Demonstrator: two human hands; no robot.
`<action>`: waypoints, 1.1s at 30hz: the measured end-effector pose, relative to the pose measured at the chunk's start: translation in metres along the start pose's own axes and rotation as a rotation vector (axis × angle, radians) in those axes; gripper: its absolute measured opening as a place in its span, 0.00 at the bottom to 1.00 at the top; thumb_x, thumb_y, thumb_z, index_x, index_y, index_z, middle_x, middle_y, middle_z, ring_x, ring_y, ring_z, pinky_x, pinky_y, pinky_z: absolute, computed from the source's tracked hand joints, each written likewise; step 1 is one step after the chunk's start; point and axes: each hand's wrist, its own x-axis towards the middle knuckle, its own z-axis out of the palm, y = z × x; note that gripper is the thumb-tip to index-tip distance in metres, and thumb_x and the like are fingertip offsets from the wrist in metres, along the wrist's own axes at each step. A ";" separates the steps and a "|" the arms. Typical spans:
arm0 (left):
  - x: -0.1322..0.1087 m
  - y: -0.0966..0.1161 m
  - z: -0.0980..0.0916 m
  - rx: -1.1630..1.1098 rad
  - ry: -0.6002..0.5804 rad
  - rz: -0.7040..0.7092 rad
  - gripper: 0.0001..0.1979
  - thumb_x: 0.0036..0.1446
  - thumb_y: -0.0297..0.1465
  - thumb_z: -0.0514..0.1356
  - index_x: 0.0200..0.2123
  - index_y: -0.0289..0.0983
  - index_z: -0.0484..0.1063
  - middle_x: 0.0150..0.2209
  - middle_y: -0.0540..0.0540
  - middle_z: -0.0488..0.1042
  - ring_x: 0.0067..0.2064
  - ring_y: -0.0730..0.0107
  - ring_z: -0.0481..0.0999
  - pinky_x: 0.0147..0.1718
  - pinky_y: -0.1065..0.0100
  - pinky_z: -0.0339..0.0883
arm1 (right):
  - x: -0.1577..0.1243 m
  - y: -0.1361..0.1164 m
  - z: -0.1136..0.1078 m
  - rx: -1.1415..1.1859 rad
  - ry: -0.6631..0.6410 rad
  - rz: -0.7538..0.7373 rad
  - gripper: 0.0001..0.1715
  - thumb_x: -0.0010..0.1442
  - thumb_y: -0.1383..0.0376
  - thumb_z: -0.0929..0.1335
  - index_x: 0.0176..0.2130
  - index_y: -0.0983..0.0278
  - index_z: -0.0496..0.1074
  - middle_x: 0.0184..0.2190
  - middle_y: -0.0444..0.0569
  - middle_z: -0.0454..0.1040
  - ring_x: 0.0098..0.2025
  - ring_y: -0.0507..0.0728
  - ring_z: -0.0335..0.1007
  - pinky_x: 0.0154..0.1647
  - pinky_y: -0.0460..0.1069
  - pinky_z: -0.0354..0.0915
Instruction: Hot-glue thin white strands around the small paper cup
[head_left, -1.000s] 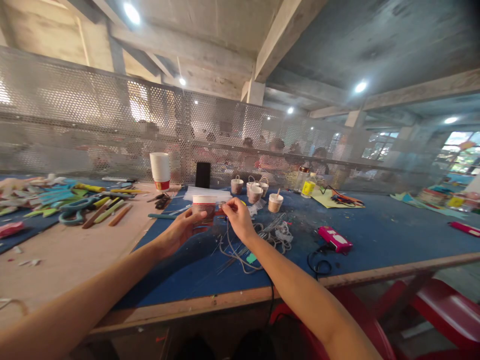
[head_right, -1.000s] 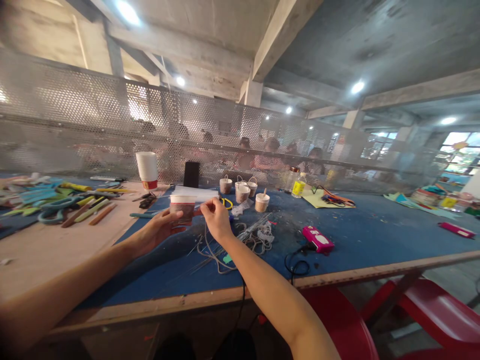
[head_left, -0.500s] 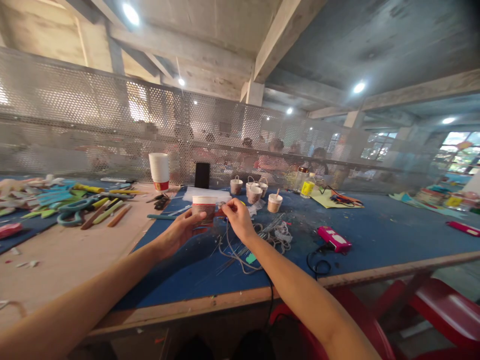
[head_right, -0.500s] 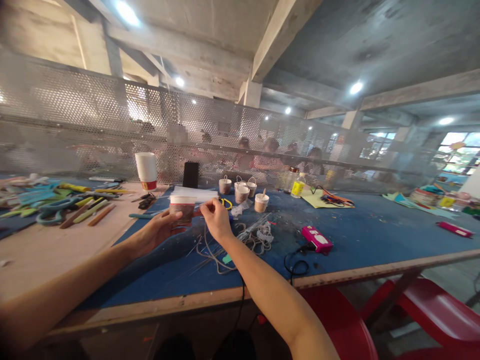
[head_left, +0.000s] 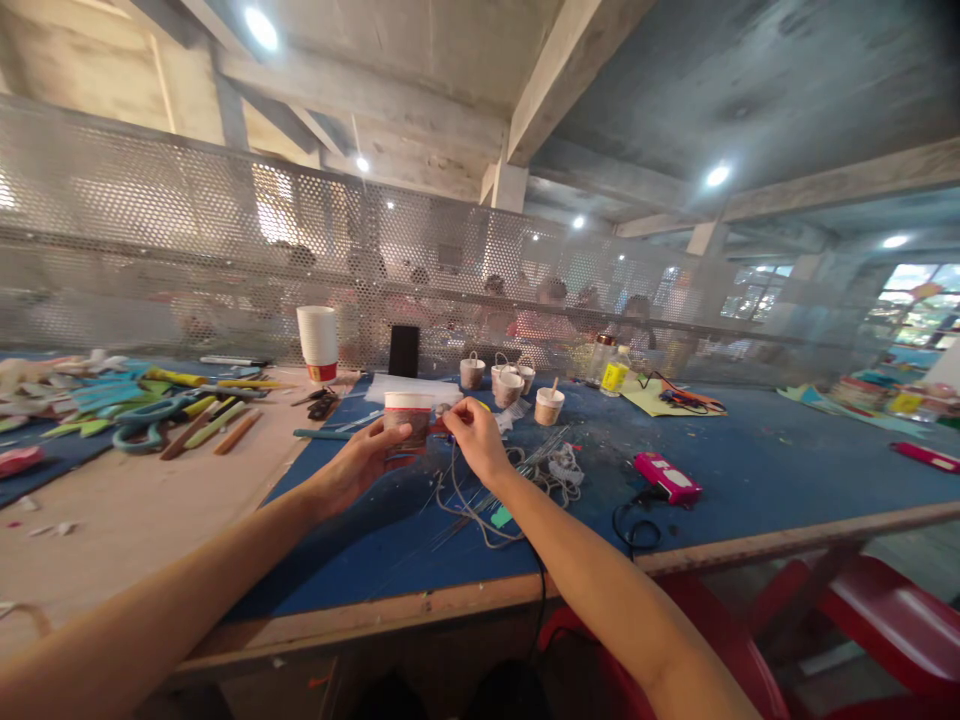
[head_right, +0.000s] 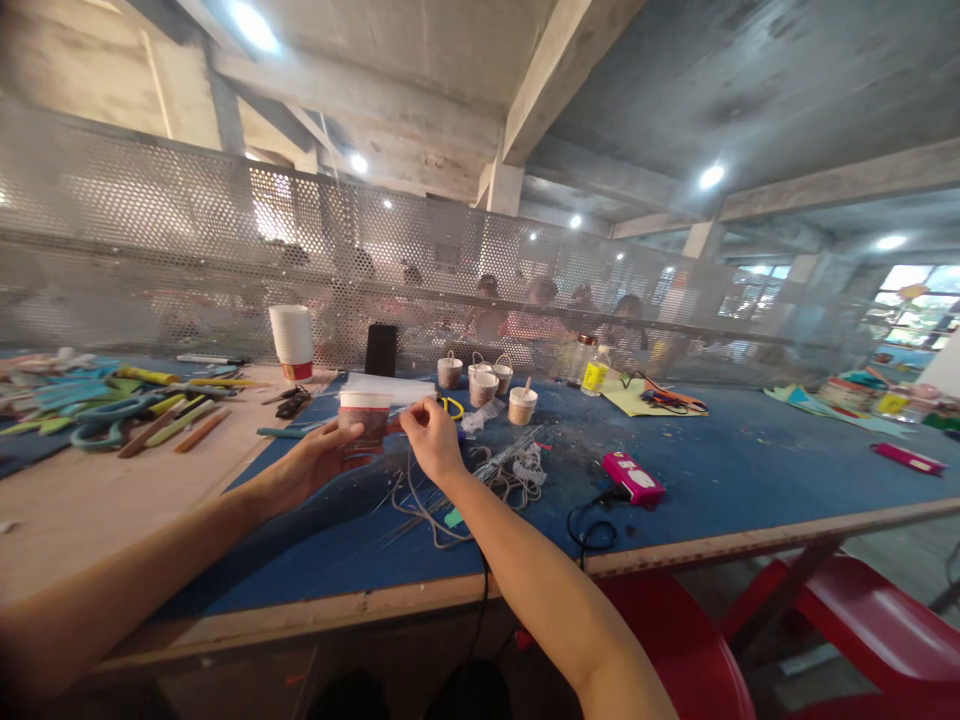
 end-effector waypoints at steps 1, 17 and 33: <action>0.000 0.000 0.000 -0.001 -0.003 -0.001 0.21 0.57 0.38 0.67 0.53 0.39 0.77 0.54 0.38 0.79 0.46 0.59 0.80 0.45 0.63 0.70 | 0.000 0.000 0.000 0.000 0.000 0.000 0.09 0.57 0.59 0.66 0.28 0.60 0.65 0.26 0.41 0.71 0.31 0.54 0.68 0.38 0.48 0.65; 0.000 -0.001 -0.001 -0.017 -0.033 -0.014 0.21 0.58 0.37 0.65 0.54 0.38 0.76 0.55 0.38 0.79 0.47 0.59 0.80 0.46 0.63 0.70 | 0.001 0.002 0.002 0.039 0.013 -0.003 0.09 0.56 0.61 0.67 0.27 0.60 0.66 0.24 0.40 0.69 0.29 0.53 0.66 0.37 0.48 0.64; 0.003 -0.005 -0.004 -0.045 -0.050 -0.013 0.18 0.59 0.36 0.65 0.52 0.38 0.78 0.52 0.40 0.80 0.46 0.59 0.80 0.46 0.63 0.71 | 0.002 0.008 0.004 0.053 0.013 0.006 0.08 0.55 0.60 0.67 0.27 0.60 0.66 0.24 0.40 0.70 0.30 0.54 0.68 0.37 0.48 0.64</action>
